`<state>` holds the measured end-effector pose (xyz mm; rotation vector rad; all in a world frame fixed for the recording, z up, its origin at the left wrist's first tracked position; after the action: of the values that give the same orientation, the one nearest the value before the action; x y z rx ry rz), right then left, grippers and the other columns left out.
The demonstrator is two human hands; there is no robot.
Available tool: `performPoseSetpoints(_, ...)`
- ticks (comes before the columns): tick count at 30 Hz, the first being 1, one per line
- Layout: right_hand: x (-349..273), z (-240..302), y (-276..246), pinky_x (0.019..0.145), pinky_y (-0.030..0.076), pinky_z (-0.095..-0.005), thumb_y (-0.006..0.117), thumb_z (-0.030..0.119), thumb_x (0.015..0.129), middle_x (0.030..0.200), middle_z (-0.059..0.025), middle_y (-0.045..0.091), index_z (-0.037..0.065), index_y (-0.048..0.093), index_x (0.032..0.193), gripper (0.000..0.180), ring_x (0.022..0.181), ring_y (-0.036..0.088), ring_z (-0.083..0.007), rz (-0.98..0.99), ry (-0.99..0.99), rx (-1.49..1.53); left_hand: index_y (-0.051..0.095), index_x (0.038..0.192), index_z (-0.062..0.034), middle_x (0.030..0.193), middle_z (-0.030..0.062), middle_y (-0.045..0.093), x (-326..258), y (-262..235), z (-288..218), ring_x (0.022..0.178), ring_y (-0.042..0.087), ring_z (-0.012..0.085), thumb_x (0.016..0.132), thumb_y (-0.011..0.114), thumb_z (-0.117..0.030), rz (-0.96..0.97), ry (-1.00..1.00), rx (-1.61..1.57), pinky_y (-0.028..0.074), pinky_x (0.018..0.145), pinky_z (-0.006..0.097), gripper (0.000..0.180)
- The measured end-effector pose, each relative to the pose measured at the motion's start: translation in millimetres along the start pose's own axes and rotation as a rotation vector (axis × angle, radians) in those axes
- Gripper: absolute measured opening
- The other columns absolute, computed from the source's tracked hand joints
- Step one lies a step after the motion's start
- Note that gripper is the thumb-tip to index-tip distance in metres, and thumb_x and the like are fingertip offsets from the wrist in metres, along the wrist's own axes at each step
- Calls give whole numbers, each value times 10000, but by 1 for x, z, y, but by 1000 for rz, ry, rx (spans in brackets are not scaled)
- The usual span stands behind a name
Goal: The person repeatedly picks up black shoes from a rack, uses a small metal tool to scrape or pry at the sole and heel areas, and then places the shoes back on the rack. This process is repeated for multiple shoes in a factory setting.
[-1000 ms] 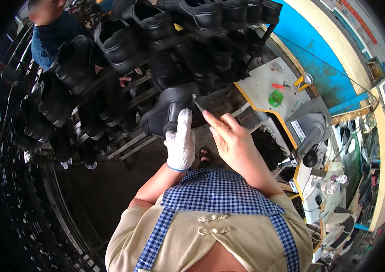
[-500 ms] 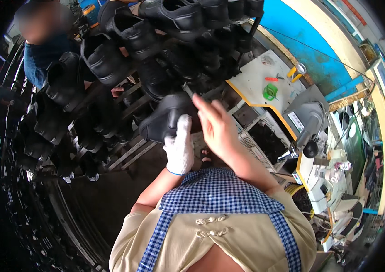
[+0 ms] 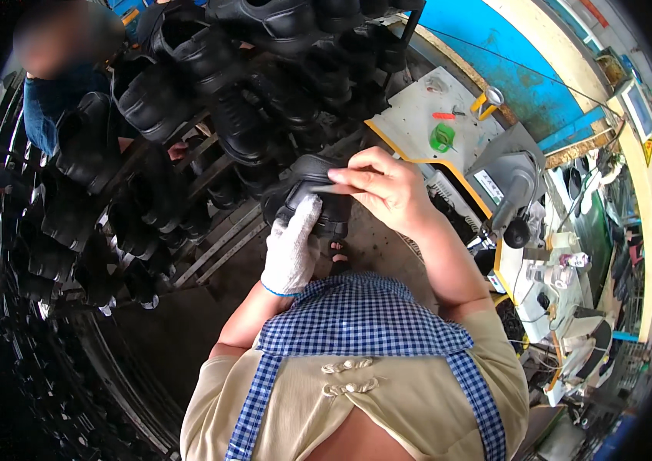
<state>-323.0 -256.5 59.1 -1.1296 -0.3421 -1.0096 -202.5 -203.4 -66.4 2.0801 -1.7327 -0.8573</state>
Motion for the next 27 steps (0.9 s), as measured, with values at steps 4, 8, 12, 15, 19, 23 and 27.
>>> performPoseSetpoints(4, -1, 0, 8, 618, 521, -320, 707, 63, 857, 881, -49, 593, 62, 633, 915, 93, 746, 648, -225, 124, 49, 10, 612, 1239, -81, 1031, 28, 683, 4, -12, 7, 852, 642, 101, 983, 600, -290, -33, -42, 106, 475, 635, 213, 330)
performPoseSetpoints(8, -38, -1, 48, 720, 507, -316, 656, 123, 942, 894, -47, 604, 36, 611, 913, 103, 832, 629, -188, 489, 253, 667, 598, 1250, -53, 1094, 51, 674, 8, -11, -10, 935, 653, 154, 980, 614, -305, -73, 48, -126, 537, 795, 309, 370)
performPoseSetpoints(12, -132, -54, 65, 665, 507, -285, 727, 197, 904, 966, -53, 698, 32, 657, 931, 181, 748, 647, -122, 603, 805, 883, 566, 1291, -24, 1174, 81, 665, 17, -18, -22, 1037, 652, 186, 990, 592, -233, -7, 160, -195, 535, 893, 336, 367)
performPoseSetpoints(15, -139, -100, 11, 556, 455, -230, 706, 256, 931, 689, -7, 662, -10, 706, 916, 267, 603, 592, -70, 171, 966, 354, 563, 1294, -24, 1169, 82, 666, 8, -11, -11, 1054, 646, 190, 983, 597, -205, 16, 43, -189, 527, 911, 340, 361)
performPoseSetpoints(19, -137, -90, 34, 656, 491, -232, 713, 305, 918, 898, -59, 671, -35, 575, 1272, 510, 710, 628, -115, 65, 1014, 834, 633, 1199, 16, 1118, 100, 679, -10, 14, -8, 961, 640, 168, 961, 636, -210, 203, -121, 712, 505, 878, 316, 328)
performPoseSetpoints(23, -145, -76, 83, 1036, 423, -311, 702, 317, 897, 1292, -144, 597, -36, 441, 1433, 692, 1217, 541, -215, 184, 1049, 1074, 655, 1125, -12, 1009, 202, 667, -31, 60, -16, 917, 651, 358, 881, 662, -181, 514, 580, 1068, 534, 789, 409, 297)
performPoseSetpoints(27, -190, -89, 120, 1041, 460, -353, 555, 331, 953, 1335, -177, 584, -37, 450, 1423, 606, 1190, 600, -243, 154, 1165, 1392, 665, 1079, 57, 969, 234, 664, -50, 55, -9, 865, 651, 395, 888, 691, -368, 743, 445, 1251, 532, 777, 427, 467)
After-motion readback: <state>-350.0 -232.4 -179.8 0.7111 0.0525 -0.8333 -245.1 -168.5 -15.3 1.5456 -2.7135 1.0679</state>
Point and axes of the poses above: each hand's wrist, its own x-axis towards the middle knuckle, its own y-axis out of the palm, z = x × y, the point moved 10 cm from there along x, towards the middle knuckle
